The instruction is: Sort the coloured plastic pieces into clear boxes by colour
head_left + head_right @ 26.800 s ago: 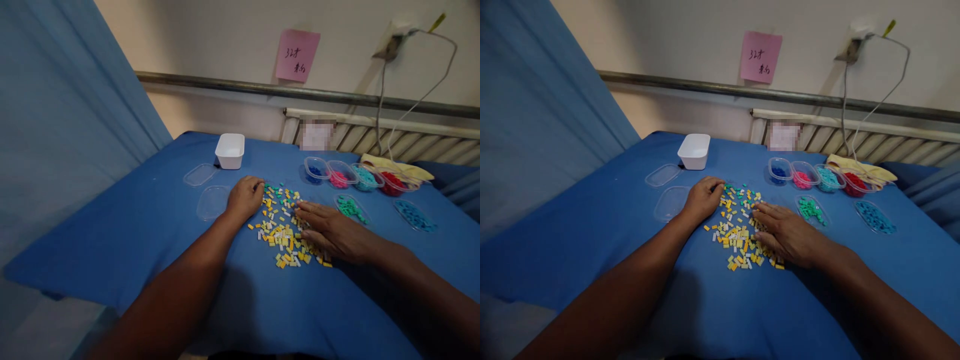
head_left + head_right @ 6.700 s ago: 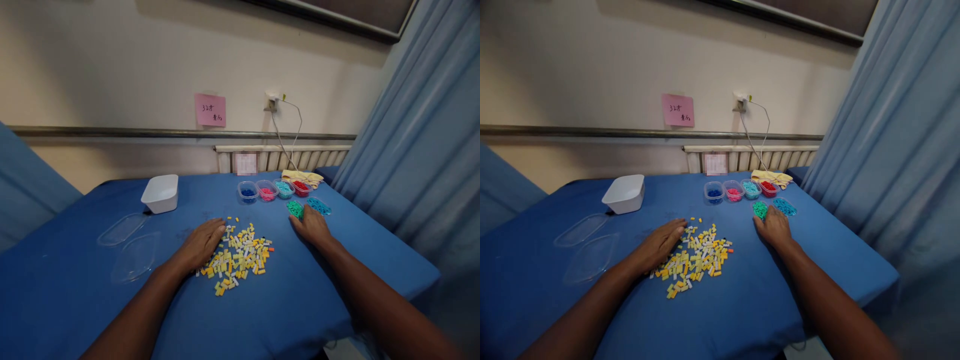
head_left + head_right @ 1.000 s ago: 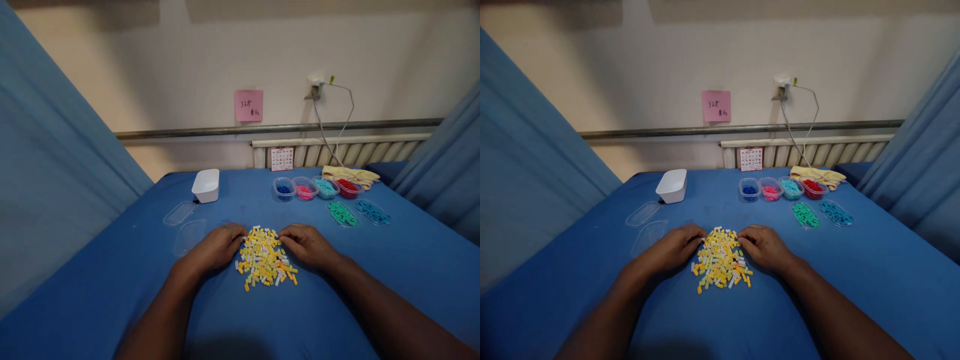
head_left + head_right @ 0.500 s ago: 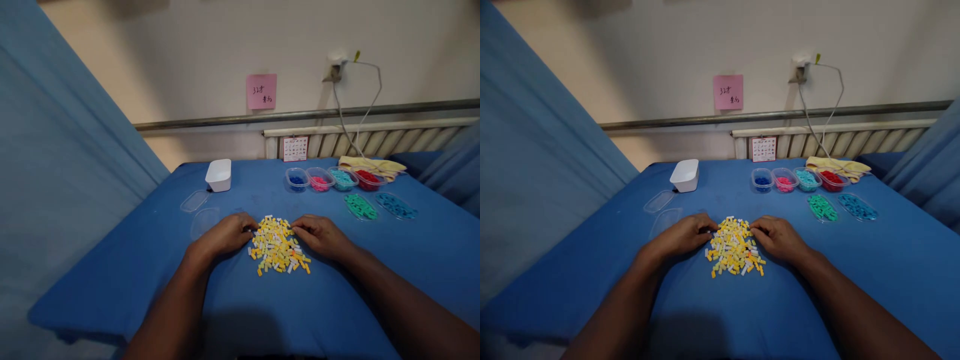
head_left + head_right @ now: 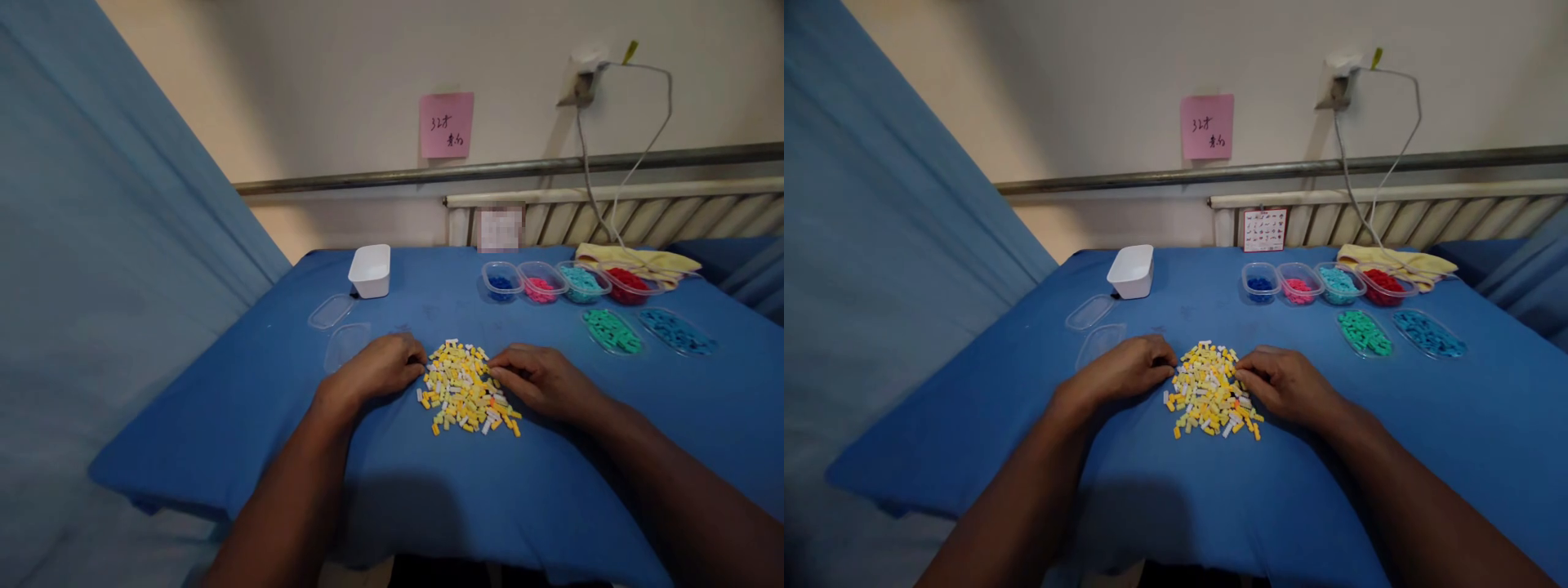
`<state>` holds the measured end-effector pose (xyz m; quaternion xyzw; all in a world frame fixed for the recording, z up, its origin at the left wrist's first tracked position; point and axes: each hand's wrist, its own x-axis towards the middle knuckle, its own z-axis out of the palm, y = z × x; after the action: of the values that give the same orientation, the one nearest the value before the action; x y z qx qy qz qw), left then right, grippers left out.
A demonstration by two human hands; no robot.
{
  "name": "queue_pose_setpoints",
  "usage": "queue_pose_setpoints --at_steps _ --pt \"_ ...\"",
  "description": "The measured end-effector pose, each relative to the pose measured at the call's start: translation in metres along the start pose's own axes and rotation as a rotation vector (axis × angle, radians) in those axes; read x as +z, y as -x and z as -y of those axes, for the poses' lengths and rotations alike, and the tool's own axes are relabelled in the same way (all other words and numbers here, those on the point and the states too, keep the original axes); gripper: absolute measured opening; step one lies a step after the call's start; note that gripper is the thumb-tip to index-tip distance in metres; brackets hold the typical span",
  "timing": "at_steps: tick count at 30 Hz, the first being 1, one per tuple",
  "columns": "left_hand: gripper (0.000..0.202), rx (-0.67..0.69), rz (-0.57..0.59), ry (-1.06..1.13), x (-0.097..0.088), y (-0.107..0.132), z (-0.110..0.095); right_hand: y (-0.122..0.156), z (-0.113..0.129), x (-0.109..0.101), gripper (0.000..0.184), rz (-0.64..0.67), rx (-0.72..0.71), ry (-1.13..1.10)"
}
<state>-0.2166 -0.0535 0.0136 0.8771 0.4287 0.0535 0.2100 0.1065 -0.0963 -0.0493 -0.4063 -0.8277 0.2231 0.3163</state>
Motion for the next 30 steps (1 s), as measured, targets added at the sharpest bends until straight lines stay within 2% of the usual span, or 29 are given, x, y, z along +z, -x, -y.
queue_pose_setpoints --at_steps 3,7,9,11,14,17,19,21,27,30 --pt "0.02 -0.014 -0.038 0.044 -0.002 0.0 -0.005 0.004 0.013 -0.009 0.021 0.123 -0.017 -0.068" --pt "0.019 0.016 -0.052 0.108 -0.002 0.001 -0.012 0.009 0.026 -0.013 0.04 0.266 -0.102 -0.077" --pt "0.018 0.029 -0.04 0.116 -0.001 0.001 -0.013 0.009 0.028 -0.009 0.034 0.301 -0.138 -0.06" --pt "0.019 0.028 -0.05 0.1 0.001 0.0 -0.014 0.006 0.028 -0.003 0.022 0.278 -0.158 -0.043" --pt "0.02 0.056 -0.11 0.047 0.006 -0.005 -0.013 0.0 0.026 0.007 0.017 0.162 -0.197 -0.035" --pt "0.022 0.207 -0.149 0.052 0.014 -0.013 -0.013 -0.004 0.025 0.012 0.015 0.067 -0.238 -0.039" --pt "0.022 0.314 -0.131 0.092 0.018 -0.016 -0.012 -0.005 0.027 0.013 0.016 0.077 -0.262 -0.027" --pt "0.021 0.349 -0.1 0.121 0.019 -0.018 -0.012 -0.006 0.029 0.012 0.016 0.104 -0.287 -0.01" --pt "0.017 0.19 -0.09 0.163 0.002 -0.007 -0.013 -0.001 0.028 0.001 0.016 0.042 -0.257 -0.015" --pt "0.021 0.136 0.011 0.192 -0.003 -0.002 -0.015 0.001 0.029 0.0 0.019 0.11 -0.244 -0.011"
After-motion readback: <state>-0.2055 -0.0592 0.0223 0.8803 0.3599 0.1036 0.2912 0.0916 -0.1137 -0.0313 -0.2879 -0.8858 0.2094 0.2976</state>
